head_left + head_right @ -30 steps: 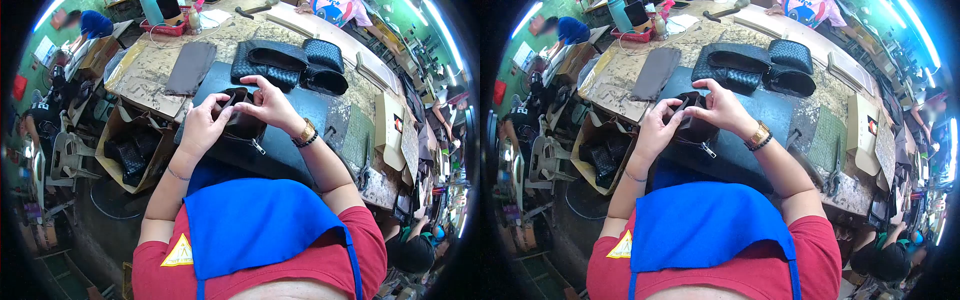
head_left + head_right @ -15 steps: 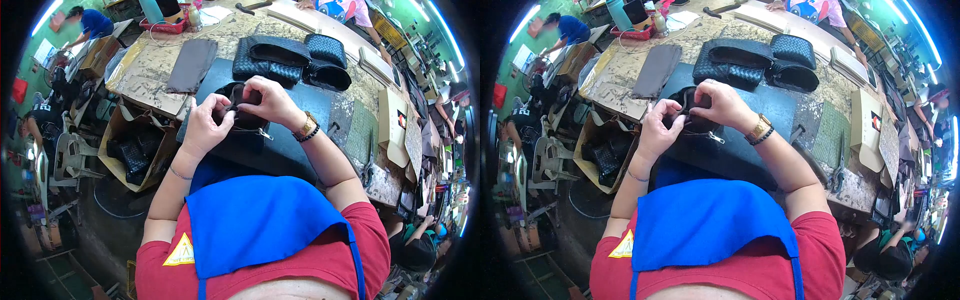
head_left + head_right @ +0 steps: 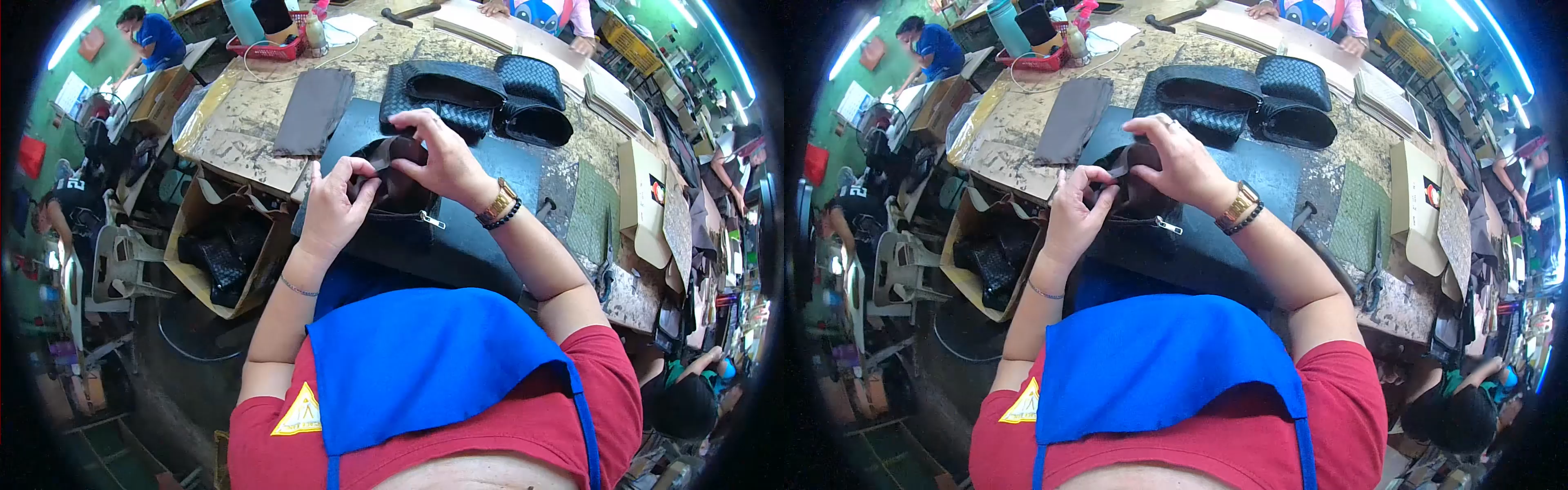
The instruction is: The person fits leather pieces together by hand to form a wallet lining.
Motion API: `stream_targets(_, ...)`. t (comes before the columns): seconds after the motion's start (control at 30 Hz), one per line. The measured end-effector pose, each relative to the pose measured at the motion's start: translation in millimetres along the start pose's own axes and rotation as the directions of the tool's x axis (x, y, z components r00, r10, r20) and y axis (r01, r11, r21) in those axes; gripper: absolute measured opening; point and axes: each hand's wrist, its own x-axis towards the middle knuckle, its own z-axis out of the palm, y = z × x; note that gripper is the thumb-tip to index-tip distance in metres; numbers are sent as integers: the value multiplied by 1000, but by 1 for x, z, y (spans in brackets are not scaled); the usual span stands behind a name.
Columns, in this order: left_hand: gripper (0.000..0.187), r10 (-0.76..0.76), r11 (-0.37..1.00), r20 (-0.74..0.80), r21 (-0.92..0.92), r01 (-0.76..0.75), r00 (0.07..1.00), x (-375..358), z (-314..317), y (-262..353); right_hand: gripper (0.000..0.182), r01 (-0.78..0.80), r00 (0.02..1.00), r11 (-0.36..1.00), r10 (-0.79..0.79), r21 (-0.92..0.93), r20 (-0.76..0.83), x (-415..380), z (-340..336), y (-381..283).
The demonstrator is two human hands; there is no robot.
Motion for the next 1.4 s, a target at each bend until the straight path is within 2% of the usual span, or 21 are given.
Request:
stream_targets(0.1, 10, 51, 998, 5, 29, -51, 999, 2, 1, -5, 21, 292, 956, 898, -284, -329, 76, 4, -3, 6)
stream_targets(0.13, 10, 56, 997, 15, 49, -56, 998, 2, 0, -6, 16, 339, 940, 883, -305, -324, 152, 2, -3, 15)
stream_targets(0.23, 13, 70, 994, 10, 87, -70, 998, -1, -2, -5, 14, 262, 948, 933, -201, -246, 248, 0, -5, 21)
stream_targets(0.37, 14, 141, 962, -7, 238, -135, 990, 1, -9, -4, 7, 175, 972, 974, -148, -141, 182, 0, -7, 20)
stream_targets(0.5, 11, 223, 897, -65, 405, -178, 973, 3, -7, -9, 9, 210, 958, 965, -171, -156, 230, 2, -5, 21)
stream_targets(0.6, 12, 203, 856, -64, 497, -146, 977, 6, -8, -5, 9, 173, 941, 974, -118, -149, 318, 6, -10, 18)
stream_targets(0.7, 13, 129, 885, -50, 457, -92, 990, 8, -11, -3, 13, 261, 951, 947, -219, -187, 219, 8, -7, 21)
stream_targets(0.8, 12, 90, 894, -65, 446, -52, 994, 13, -11, 3, 12, 310, 949, 940, -297, -142, 106, 13, 1, 31)
stream_targets(0.9, 12, 155, 963, -72, 236, -134, 985, 20, -6, -16, 16, 163, 963, 986, -153, -26, 221, 20, 5, 41)
stream_targets(0.93, 12, 107, 981, -54, 171, -97, 993, 22, -6, -19, 20, 82, 956, 993, -56, -81, 288, 23, 3, 38)
stream_targets(1.0, 13, 13, 999, -9, 41, -12, 1000, 24, -6, -23, 23, 14, 957, 998, 5, -64, 289, 27, 4, 42)
stream_targets(1.1, 18, -66, 998, -19, -23, 65, 998, 24, -4, -30, 29, -53, 951, 996, 70, -66, 302, 29, 2, 41)
stream_targets(1.2, 19, -206, 976, 44, -58, 209, 977, 24, -8, -28, 32, -72, 942, 996, 88, -60, 323, 28, 3, 40)
stream_targets(1.3, 14, -115, 992, 32, -45, 116, 993, 24, -9, -36, 33, -68, 952, 996, 80, -50, 294, 24, 5, 39)
stream_targets(1.4, 13, 48, 994, -38, -92, -51, 998, 23, -5, -42, 32, -74, 965, 997, 79, -30, 248, 20, 9, 41)
